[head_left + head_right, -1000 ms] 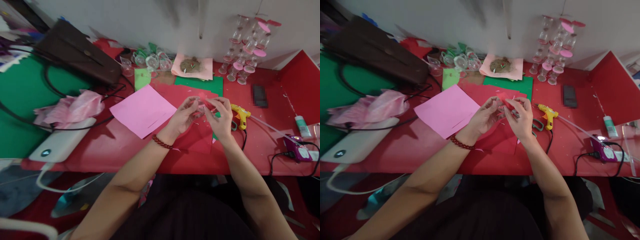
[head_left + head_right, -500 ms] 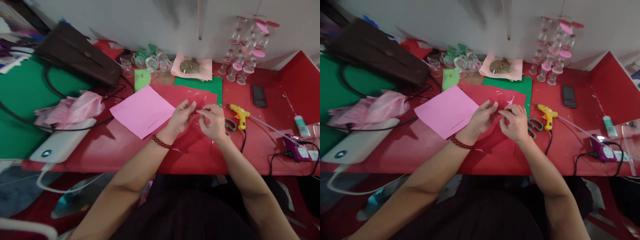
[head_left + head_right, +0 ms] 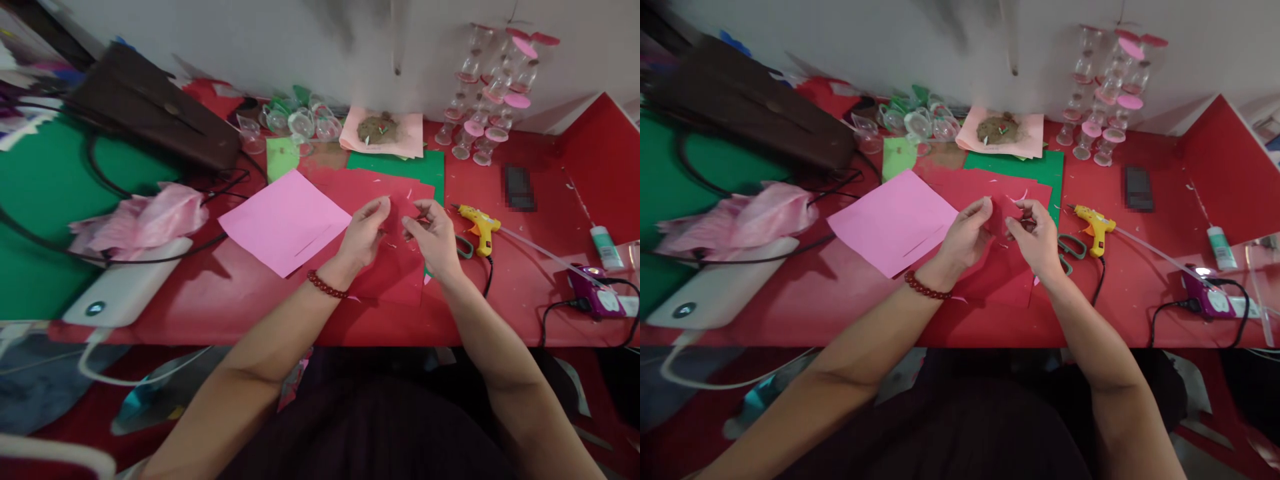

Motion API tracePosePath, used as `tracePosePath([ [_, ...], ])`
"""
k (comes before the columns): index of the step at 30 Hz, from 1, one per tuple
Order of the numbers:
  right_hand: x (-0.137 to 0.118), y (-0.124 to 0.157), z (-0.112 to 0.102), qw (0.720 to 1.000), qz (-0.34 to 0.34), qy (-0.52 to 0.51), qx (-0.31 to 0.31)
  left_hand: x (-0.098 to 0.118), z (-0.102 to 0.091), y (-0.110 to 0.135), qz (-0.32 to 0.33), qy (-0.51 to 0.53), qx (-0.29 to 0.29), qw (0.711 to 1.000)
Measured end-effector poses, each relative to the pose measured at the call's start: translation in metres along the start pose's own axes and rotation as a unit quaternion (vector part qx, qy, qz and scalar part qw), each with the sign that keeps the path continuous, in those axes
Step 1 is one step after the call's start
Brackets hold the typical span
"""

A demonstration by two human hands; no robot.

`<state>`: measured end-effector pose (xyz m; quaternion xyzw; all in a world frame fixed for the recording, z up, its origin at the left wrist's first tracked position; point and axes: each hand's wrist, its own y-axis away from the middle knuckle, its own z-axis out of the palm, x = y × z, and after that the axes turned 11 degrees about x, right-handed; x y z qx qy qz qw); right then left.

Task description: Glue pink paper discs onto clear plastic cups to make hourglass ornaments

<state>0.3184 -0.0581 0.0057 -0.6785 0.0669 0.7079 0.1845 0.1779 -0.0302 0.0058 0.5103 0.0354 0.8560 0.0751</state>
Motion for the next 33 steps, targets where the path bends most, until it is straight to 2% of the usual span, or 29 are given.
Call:
tracePosePath([
  [6, 0.003, 0.007, 0.005, 0.999, -0.030, 0.014, -0.010, -0.001, 0.009, 0.007, 0.000, 0.004, -0.005, 1.000],
  [9, 0.000, 0.014, 0.007, 0.989, -0.136, 0.051, -0.016, 0.002, 0.009, 0.008, 0.013, -0.003, 0.014, 1.000],
  [12, -0.007, 0.023, 0.008, 0.954, -0.278, 0.111, -0.024, 0.009, 0.009, 0.008, -0.004, 0.022, 0.030, 0.999],
  [14, -0.012, 0.026, 0.006, 0.943, -0.311, 0.114, -0.039, 0.013, 0.010, 0.009, -0.020, 0.038, 0.031, 0.999],
  [16, -0.016, 0.026, 0.004, 0.958, -0.273, 0.076, -0.050, 0.015, 0.011, 0.010, -0.025, 0.036, 0.025, 0.999],
  [19, -0.020, 0.020, 0.001, 0.989, -0.138, -0.006, -0.053, 0.014, 0.011, 0.009, -0.022, 0.010, -0.002, 1.000],
  [22, -0.022, 0.011, -0.001, 0.995, -0.031, -0.056, -0.071, 0.012, 0.007, 0.007, -0.039, -0.011, -0.041, 0.998],
  [27, -0.029, 0.007, -0.003, 0.990, 0.029, -0.078, -0.112, 0.013, 0.001, 0.004, -0.064, -0.029, -0.072, 0.995],
  [33, -0.032, 0.005, -0.006, 0.985, 0.115, -0.062, -0.114, 0.012, 0.005, 0.003, -0.032, -0.032, -0.069, 0.997],
])
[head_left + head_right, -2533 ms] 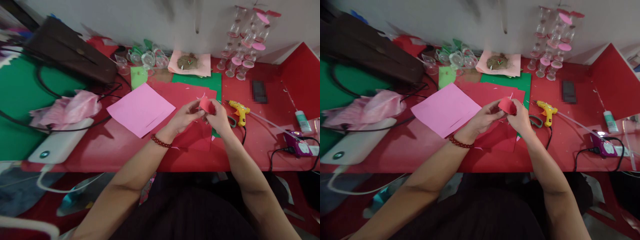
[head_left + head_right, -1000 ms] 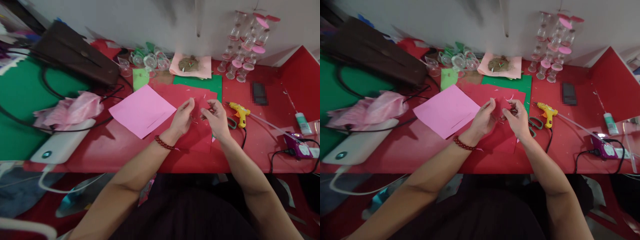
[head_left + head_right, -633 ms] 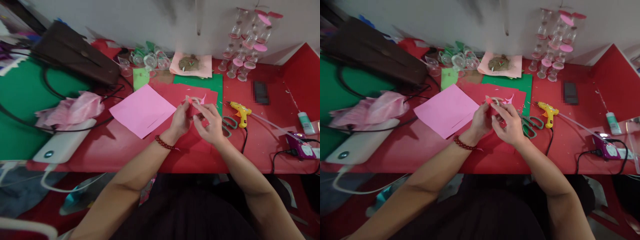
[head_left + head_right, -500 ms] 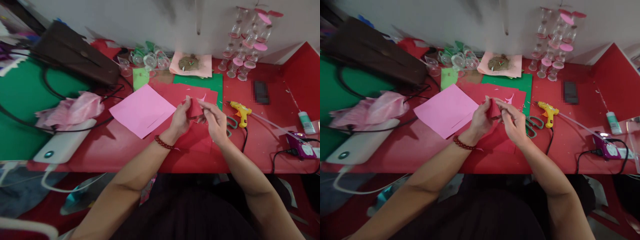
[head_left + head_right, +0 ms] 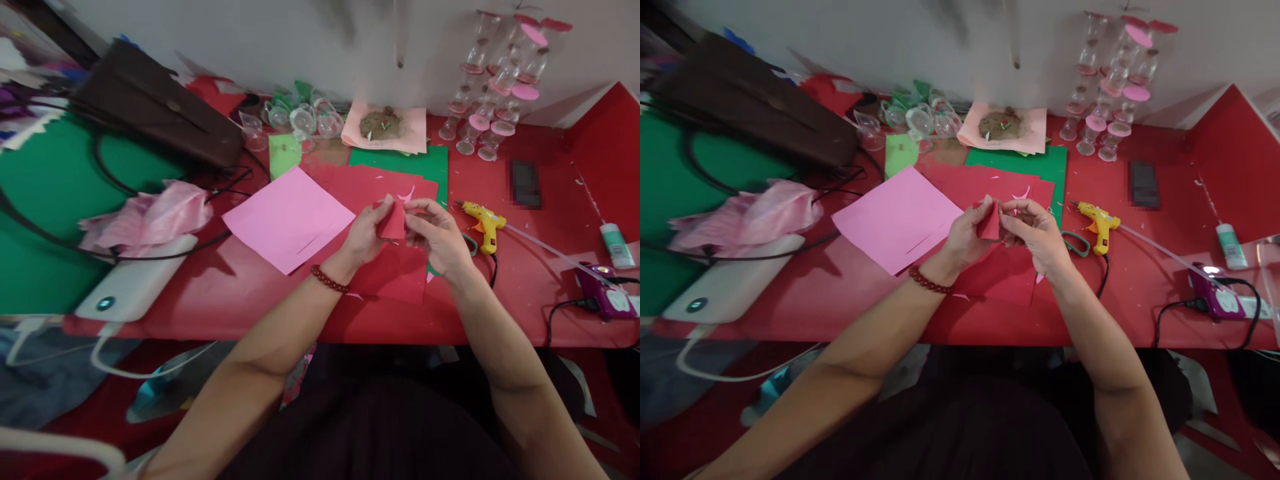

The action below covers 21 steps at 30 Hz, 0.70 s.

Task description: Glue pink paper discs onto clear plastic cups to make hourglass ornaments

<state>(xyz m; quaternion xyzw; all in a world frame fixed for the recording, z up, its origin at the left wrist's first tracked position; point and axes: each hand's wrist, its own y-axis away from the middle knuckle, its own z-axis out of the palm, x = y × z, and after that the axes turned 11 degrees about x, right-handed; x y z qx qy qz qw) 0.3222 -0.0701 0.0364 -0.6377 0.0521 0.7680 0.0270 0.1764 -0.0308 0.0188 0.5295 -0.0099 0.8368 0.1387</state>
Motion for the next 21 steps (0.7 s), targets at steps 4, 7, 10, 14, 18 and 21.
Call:
tracePosePath([
  [4, 0.005, -0.001, 0.000, 1.000, 0.005, 0.008, 0.022, -0.005, -0.001, -0.001, 0.042, -0.031, 0.023, 0.998],
  [7, 0.010, -0.001, 0.004, 0.995, -0.047, 0.043, 0.071, -0.008, -0.001, 0.001, 0.094, -0.074, 0.059, 0.991],
  [10, 0.012, -0.001, 0.006, 0.986, -0.091, 0.092, 0.100, -0.008, 0.000, 0.005, 0.144, -0.125, 0.069, 0.979],
  [14, 0.011, -0.002, 0.002, 0.972, -0.127, 0.162, 0.113, -0.007, 0.000, 0.008, 0.221, -0.179, 0.076, 0.956],
  [18, 0.011, -0.002, -0.004, 0.947, -0.178, 0.245, 0.105, -0.008, -0.001, 0.009, 0.258, -0.228, 0.079, 0.935],
  [21, 0.012, -0.002, -0.005, 0.947, -0.182, 0.246, 0.097, -0.009, -0.002, 0.008, 0.267, -0.229, 0.089, 0.932],
])
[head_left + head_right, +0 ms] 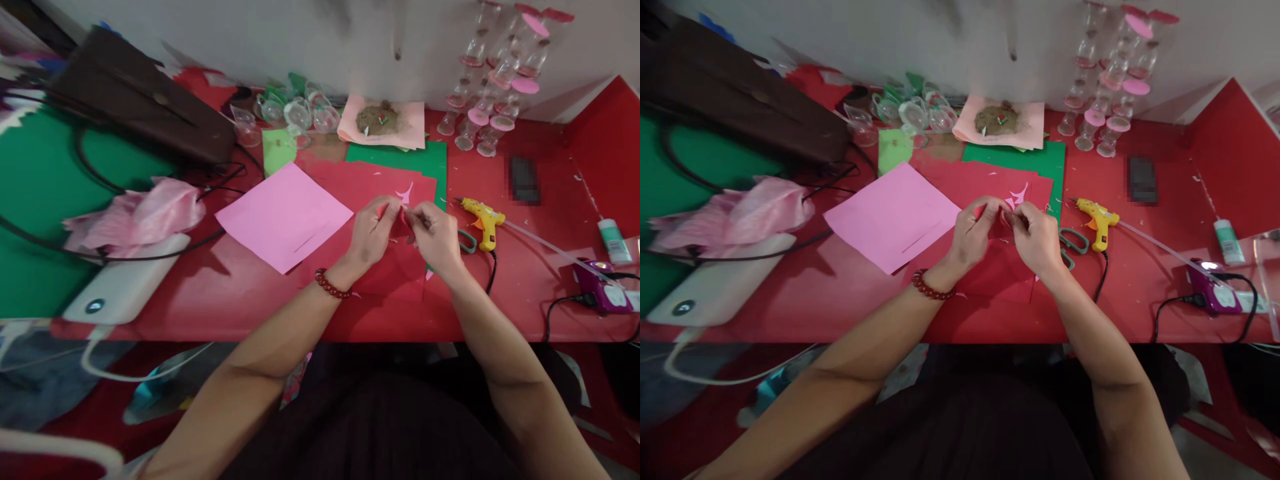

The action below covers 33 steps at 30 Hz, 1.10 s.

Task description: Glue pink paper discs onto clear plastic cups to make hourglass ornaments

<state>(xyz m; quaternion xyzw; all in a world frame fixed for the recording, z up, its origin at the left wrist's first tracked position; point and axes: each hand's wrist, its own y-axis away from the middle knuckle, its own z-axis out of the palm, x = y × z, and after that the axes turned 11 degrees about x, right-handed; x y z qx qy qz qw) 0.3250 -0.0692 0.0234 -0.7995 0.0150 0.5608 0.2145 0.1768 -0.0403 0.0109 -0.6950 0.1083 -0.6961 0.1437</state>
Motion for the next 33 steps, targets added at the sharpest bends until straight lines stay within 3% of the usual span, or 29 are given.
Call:
tracePosePath([
  [7, -0.005, 0.002, 0.003, 0.994, 0.048, -0.098, -0.025, 0.007, 0.001, -0.001, -0.014, 0.071, 0.005, 0.997],
  [13, -0.014, 0.003, 0.000, 0.999, -0.018, -0.040, -0.003, 0.007, -0.002, 0.002, 0.013, 0.013, 0.014, 1.000],
  [19, -0.013, -0.001, -0.002, 0.999, -0.032, -0.010, -0.035, 0.010, -0.004, 0.005, 0.048, -0.015, 0.011, 0.999],
  [24, -0.003, -0.003, 0.002, 0.994, 0.002, -0.071, -0.077, 0.007, 0.000, 0.005, 0.030, 0.006, 0.008, 0.999],
  [29, -0.002, -0.002, 0.003, 0.996, -0.049, -0.035, -0.068, 0.005, 0.000, 0.002, 0.026, 0.014, 0.015, 0.999],
  [33, -0.004, 0.001, 0.002, 0.995, -0.045, -0.024, -0.083, 0.005, -0.001, 0.001, 0.004, 0.037, 0.017, 0.999],
])
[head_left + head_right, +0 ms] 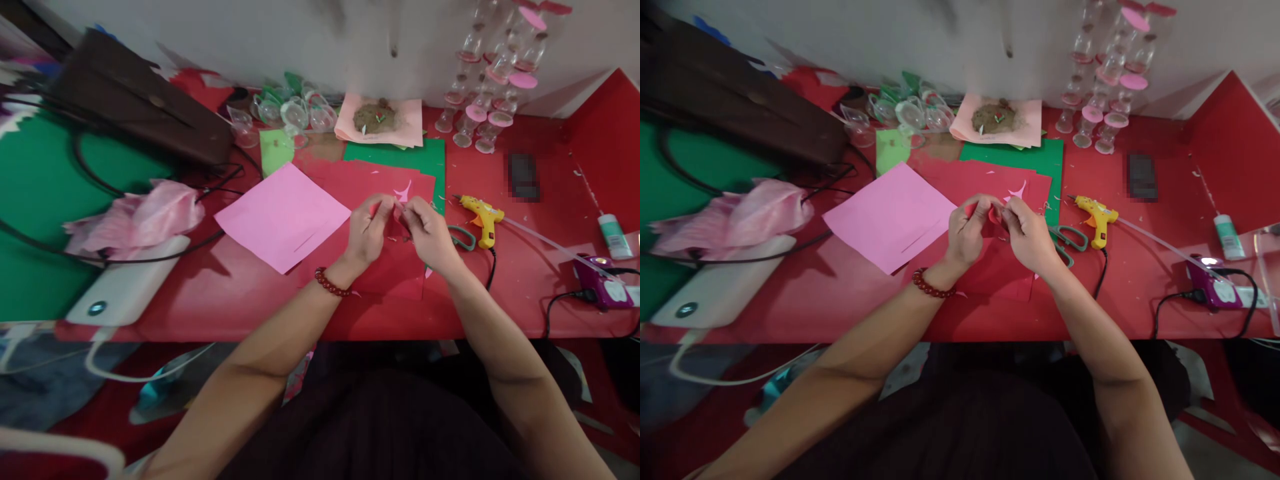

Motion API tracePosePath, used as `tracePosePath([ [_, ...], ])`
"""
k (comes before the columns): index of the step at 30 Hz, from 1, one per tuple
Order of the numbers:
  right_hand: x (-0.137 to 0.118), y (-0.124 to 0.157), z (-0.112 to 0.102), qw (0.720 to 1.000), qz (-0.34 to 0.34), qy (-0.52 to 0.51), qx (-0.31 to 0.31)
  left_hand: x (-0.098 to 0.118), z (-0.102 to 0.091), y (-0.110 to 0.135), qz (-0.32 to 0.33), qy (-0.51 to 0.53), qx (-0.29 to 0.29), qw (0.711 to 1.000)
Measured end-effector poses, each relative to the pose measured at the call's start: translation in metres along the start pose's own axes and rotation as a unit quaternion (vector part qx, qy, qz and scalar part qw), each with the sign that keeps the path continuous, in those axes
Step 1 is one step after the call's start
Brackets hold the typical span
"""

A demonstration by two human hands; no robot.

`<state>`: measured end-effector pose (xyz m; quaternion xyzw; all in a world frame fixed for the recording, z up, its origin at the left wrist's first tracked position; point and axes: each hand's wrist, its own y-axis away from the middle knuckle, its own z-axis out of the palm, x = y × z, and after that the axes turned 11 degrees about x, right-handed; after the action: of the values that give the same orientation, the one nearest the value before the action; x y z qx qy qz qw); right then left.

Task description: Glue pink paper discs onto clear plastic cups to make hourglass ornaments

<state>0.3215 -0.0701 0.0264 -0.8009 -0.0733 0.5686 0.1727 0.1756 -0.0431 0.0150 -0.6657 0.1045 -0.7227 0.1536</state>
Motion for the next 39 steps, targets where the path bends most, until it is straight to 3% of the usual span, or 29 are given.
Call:
tracePosePath([
  [6, -0.004, 0.004, 0.003, 1.000, -0.001, 0.020, 0.017, 0.005, 0.001, 0.001, -0.023, 0.017, 0.007, 1.000],
  [11, -0.006, 0.008, 0.003, 0.991, -0.078, 0.086, 0.061, 0.005, 0.003, 0.002, -0.017, 0.046, 0.005, 0.999],
  [17, -0.005, 0.012, 0.003, 0.929, -0.187, 0.303, 0.100, -0.002, 0.004, 0.001, 0.017, 0.016, 0.014, 1.000],
  [23, -0.008, 0.010, 0.002, 0.899, -0.210, 0.377, 0.074, 0.002, 0.004, -0.001, 0.011, 0.034, 0.019, 0.999],
  [27, -0.009, 0.010, 0.002, 0.901, -0.208, 0.372, 0.087, -0.001, 0.005, -0.001, -0.040, 0.065, 0.002, 0.997],
  [32, -0.007, 0.012, 0.006, 0.934, -0.196, 0.272, 0.121, -0.006, 0.008, 0.001, -0.070, 0.091, 0.008, 0.993],
  [39, -0.014, 0.013, 0.007, 0.962, -0.203, 0.123, 0.137, -0.005, 0.005, -0.003, -0.128, 0.100, 0.098, 0.982],
])
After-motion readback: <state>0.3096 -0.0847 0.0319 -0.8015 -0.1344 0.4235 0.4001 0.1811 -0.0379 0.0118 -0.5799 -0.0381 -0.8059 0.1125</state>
